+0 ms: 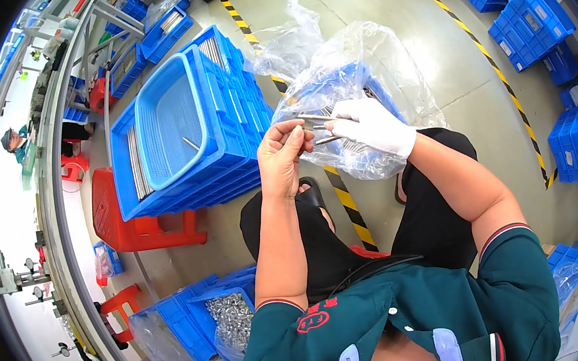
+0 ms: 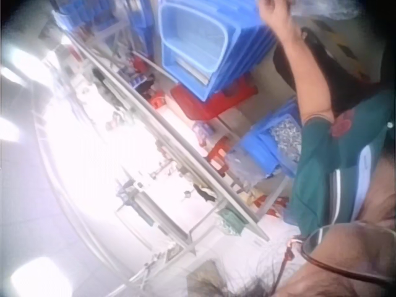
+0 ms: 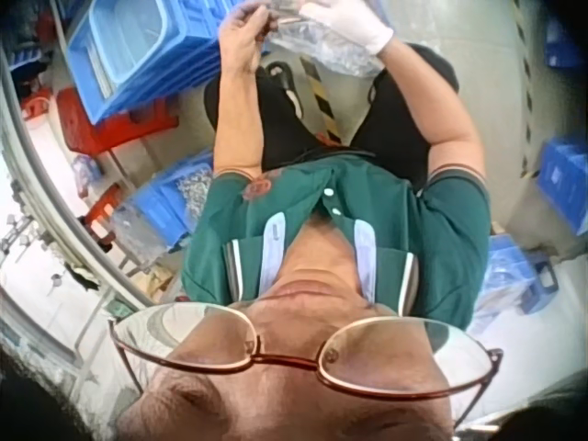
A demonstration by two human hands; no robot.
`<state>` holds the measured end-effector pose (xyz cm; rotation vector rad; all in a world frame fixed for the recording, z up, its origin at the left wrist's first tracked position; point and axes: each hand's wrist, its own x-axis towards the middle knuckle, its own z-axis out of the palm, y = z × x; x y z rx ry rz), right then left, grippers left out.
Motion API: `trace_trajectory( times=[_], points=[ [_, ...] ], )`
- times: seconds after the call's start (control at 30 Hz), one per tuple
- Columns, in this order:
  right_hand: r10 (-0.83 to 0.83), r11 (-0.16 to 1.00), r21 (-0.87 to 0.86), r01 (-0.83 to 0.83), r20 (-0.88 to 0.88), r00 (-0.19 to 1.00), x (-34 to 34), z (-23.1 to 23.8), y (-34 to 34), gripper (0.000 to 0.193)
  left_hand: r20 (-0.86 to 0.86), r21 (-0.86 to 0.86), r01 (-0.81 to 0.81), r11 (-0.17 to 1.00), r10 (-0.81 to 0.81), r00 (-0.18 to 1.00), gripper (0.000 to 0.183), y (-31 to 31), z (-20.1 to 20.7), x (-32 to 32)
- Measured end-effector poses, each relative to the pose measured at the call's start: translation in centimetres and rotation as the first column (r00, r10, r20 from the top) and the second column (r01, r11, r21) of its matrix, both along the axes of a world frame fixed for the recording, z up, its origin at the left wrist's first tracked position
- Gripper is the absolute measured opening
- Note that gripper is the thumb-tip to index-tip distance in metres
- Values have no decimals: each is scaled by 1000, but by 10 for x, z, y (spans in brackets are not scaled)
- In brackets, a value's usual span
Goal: The person sits on a low stool and sorts small metal parts from a plastic bag into a blue crate. They pick up the parts one by one or in small groups, inspect them, and place them into the crate.
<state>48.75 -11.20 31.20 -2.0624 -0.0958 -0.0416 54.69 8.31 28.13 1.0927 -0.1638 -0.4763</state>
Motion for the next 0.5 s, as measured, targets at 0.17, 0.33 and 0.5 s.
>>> trace_trajectory(
  times=[0.17,0.33,0.5],
  points=[
    [60,997,38,-60,10,998,2,-8,2,30,-51,-38,25,999,-27,998,11,-4,-2,-5],
    [37,993,-116,-25,102,994,-1,-8,6,27,-59,-45,36,998,-38,998,10,-2,-8,-3],
    [-26,983,-176,56,167,986,-8,-11,11,27,-76,-70,39,997,-44,996,9,-5,-8,-4]
  ],
)
